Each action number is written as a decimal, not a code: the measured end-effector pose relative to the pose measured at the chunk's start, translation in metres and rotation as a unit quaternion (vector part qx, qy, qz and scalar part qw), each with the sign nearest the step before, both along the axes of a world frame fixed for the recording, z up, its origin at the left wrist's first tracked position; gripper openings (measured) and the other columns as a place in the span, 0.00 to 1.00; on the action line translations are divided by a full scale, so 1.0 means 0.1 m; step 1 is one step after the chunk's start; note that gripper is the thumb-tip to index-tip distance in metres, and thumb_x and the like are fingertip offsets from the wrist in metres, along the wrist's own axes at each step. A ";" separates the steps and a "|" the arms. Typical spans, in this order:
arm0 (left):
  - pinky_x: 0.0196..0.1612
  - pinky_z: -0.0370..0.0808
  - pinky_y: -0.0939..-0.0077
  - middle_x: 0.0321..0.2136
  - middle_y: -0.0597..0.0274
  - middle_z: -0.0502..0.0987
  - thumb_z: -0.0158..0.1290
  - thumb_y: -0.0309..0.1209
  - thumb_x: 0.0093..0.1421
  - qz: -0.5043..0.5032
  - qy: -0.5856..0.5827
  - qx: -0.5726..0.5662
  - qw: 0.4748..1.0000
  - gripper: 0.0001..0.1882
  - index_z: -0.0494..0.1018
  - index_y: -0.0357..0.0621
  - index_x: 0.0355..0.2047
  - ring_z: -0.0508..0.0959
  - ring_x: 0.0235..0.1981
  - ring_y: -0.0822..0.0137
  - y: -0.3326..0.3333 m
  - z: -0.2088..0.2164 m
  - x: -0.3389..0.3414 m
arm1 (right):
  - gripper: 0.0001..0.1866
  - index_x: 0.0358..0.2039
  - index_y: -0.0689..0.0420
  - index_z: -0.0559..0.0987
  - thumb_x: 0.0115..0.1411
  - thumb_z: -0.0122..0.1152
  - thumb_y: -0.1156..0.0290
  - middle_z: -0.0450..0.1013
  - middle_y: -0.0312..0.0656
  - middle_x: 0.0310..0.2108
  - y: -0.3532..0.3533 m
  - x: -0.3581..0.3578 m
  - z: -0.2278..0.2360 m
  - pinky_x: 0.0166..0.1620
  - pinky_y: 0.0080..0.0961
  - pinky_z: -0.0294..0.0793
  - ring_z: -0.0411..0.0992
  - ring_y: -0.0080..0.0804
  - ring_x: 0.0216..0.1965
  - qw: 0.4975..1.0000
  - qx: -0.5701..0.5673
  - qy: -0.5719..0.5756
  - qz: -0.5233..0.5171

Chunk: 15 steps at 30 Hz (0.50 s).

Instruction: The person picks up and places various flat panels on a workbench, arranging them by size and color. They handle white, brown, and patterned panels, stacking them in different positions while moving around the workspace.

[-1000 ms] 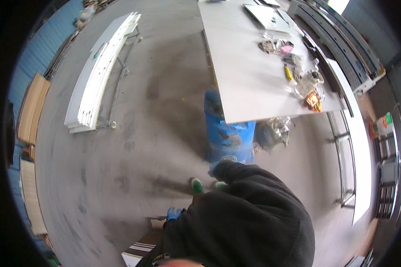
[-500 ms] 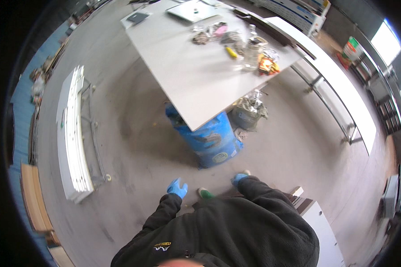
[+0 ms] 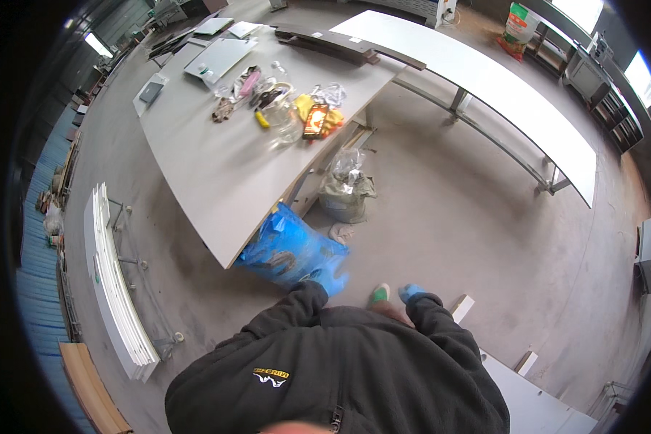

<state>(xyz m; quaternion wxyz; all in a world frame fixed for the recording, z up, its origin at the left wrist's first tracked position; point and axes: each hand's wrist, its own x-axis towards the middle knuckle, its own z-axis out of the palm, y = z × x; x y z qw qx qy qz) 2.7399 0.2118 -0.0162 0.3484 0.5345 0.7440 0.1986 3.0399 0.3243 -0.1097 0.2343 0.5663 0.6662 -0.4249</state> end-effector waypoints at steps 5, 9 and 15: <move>0.67 0.61 0.56 0.63 0.40 0.66 0.56 0.45 0.61 0.011 -0.019 -0.022 1.000 0.34 0.67 0.35 0.61 0.65 0.65 0.44 1.20 0.13 0.12 | 0.27 0.50 0.56 0.82 0.63 0.54 0.48 0.78 0.53 0.49 0.90 0.26 -0.02 0.58 0.41 0.72 0.75 0.50 0.55 0.997 0.008 0.019 -0.076; 0.66 0.64 0.57 0.60 0.40 0.70 0.57 0.43 0.59 0.056 -0.013 0.046 0.997 0.31 0.70 0.35 0.58 0.69 0.62 0.44 2.21 0.05 0.04 | 0.27 0.52 0.58 0.81 0.64 0.54 0.48 0.79 0.52 0.50 1.53 0.15 -0.12 0.58 0.41 0.72 0.75 0.49 0.55 0.991 -0.044 0.087 -0.094; 0.65 0.66 0.60 0.58 0.41 0.72 0.57 0.40 0.59 0.084 0.003 0.133 0.988 0.29 0.72 0.35 0.57 0.70 0.61 0.47 4.15 -0.07 -0.22 | 0.28 0.54 0.55 0.80 0.64 0.54 0.48 0.78 0.51 0.51 3.09 0.14 0.03 0.60 0.41 0.71 0.75 0.49 0.55 0.997 -0.053 0.038 -0.028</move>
